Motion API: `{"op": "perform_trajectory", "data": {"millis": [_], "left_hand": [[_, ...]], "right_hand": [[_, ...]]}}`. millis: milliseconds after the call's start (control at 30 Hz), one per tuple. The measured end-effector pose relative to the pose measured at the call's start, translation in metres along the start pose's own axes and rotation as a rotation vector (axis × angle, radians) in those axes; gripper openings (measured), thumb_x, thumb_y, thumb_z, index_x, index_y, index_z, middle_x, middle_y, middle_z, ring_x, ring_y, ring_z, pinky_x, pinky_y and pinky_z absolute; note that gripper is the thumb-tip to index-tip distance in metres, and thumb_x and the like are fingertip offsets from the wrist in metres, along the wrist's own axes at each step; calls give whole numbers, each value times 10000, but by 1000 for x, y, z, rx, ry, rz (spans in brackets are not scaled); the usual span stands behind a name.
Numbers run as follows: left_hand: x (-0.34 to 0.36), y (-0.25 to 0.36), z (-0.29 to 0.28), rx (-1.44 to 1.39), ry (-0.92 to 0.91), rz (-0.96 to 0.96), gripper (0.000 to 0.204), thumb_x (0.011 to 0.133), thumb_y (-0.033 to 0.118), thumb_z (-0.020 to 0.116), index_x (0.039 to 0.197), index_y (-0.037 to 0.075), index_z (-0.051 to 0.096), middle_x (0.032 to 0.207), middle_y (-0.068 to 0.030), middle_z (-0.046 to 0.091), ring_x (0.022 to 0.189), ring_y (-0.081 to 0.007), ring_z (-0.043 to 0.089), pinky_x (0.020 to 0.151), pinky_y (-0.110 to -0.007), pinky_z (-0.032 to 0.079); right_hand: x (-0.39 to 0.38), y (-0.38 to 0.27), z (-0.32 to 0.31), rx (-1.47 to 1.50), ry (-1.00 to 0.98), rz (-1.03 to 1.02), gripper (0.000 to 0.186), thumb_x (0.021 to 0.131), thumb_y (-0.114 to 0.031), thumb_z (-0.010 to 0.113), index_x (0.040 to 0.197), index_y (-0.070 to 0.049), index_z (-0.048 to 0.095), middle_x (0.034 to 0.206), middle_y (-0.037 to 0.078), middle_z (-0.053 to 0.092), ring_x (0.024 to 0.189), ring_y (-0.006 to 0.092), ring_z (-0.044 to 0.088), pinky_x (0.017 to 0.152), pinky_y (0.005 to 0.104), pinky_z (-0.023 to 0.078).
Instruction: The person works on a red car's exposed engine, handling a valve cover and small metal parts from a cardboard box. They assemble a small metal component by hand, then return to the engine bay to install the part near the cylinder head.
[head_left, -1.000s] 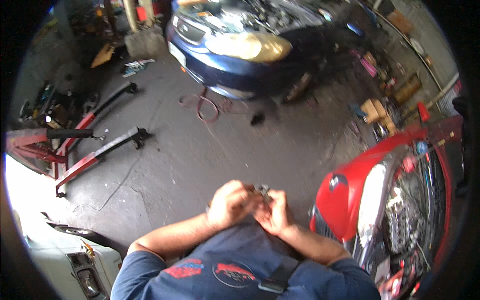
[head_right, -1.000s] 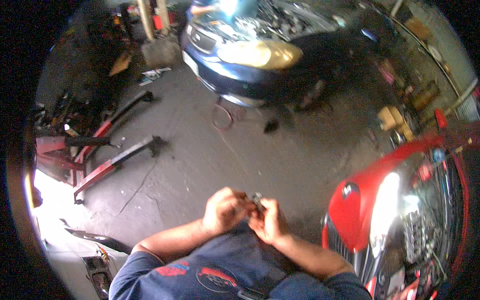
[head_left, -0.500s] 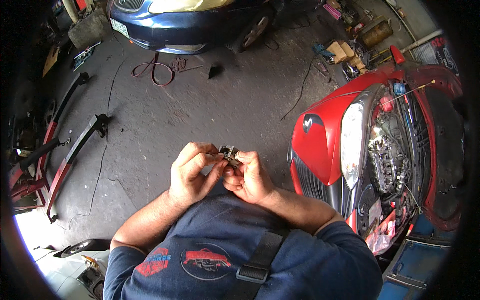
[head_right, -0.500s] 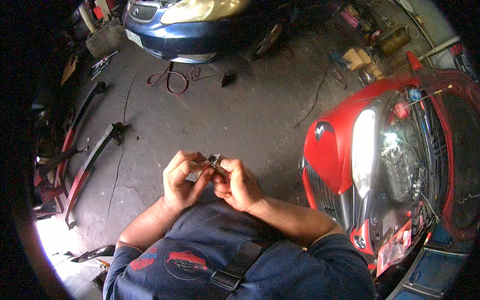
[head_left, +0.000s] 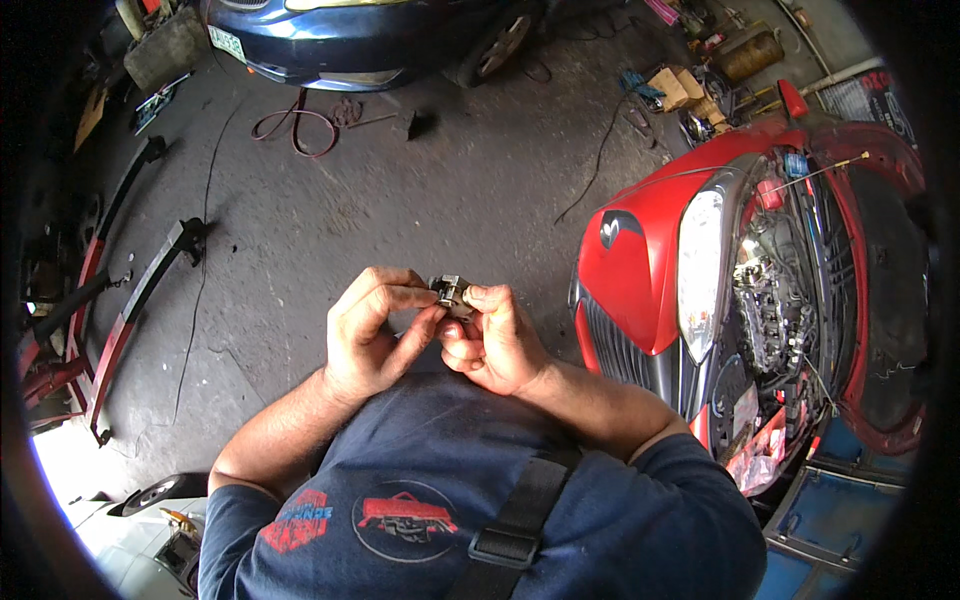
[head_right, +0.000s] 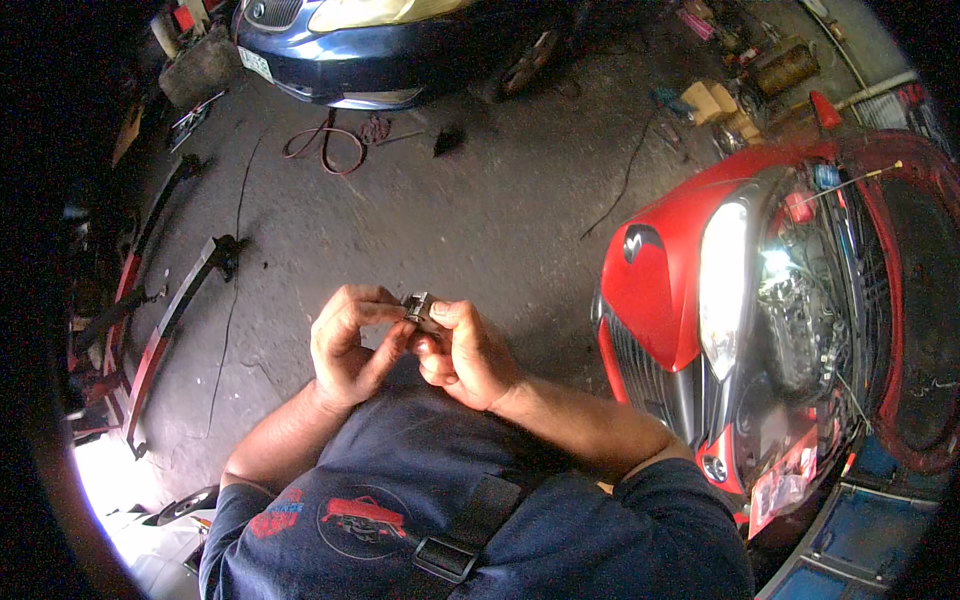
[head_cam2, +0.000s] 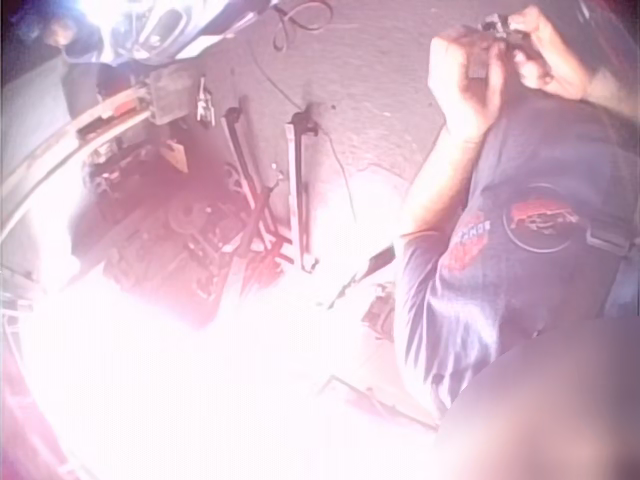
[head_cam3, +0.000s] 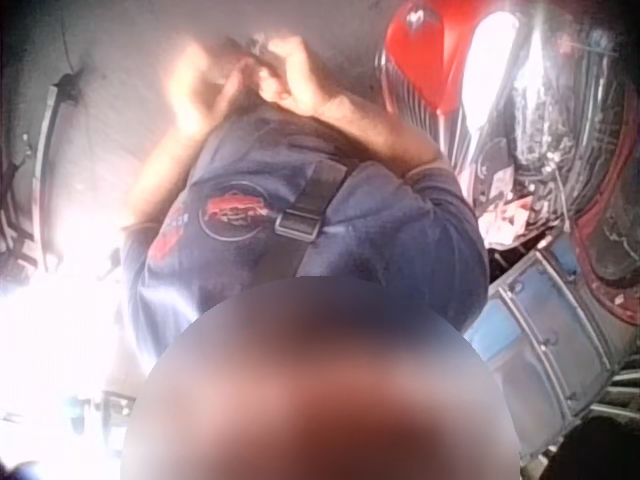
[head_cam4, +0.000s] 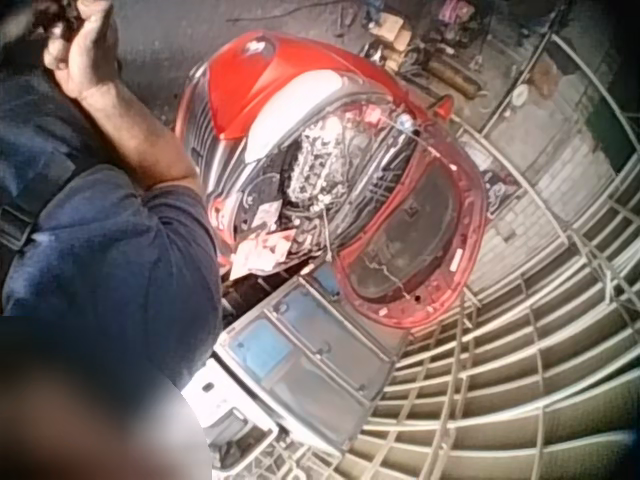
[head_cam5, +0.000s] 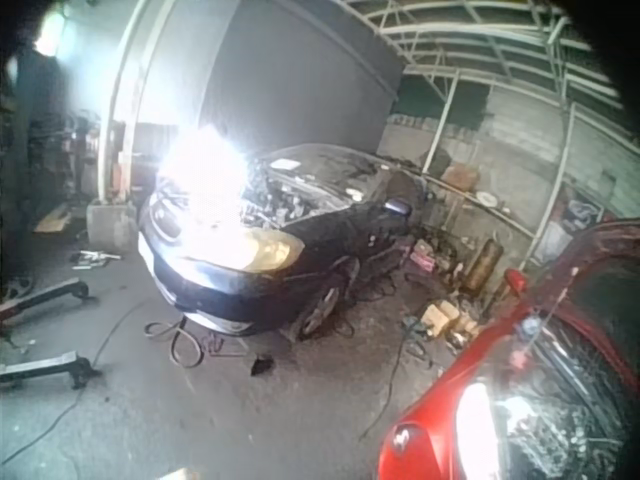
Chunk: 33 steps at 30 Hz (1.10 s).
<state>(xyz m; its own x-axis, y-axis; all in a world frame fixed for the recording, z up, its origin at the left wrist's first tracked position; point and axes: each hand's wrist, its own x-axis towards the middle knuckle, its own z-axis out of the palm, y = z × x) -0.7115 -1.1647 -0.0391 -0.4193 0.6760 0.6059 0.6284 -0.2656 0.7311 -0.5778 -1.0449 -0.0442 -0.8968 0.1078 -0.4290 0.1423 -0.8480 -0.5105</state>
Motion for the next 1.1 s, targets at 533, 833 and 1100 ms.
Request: {"op": "perform_trajectory", "data": {"millis": [533,833,1100], "left_hand": [[15,7,-18,-24,-234,-54,236,787,-5,717,987,11,593,1011,-136,608,910,-256,636,764,-331,523],[9,3,-11,-175,-156,-52,342,798,100,747,1080,12,576,1141,-169,591,1075,-286,595,907,-377,475],[5,31,7,-966,-288,-451,909,775,148,749,1465,-4,177,1441,-196,350,1343,-273,374,1103,-405,315]], "right_hand": [[-2,-7,5,-37,-109,42,422,927,-428,428,1072,-58,569,744,-17,464,468,35,276,405,194,248],[-2,-6,3,-71,-159,-15,382,920,-388,443,1106,-70,546,761,-29,470,481,34,300,412,201,244],[-15,-21,21,-930,-197,-623,606,857,-472,516,1240,-4,485,1062,136,581,965,245,595,852,378,483]]}}
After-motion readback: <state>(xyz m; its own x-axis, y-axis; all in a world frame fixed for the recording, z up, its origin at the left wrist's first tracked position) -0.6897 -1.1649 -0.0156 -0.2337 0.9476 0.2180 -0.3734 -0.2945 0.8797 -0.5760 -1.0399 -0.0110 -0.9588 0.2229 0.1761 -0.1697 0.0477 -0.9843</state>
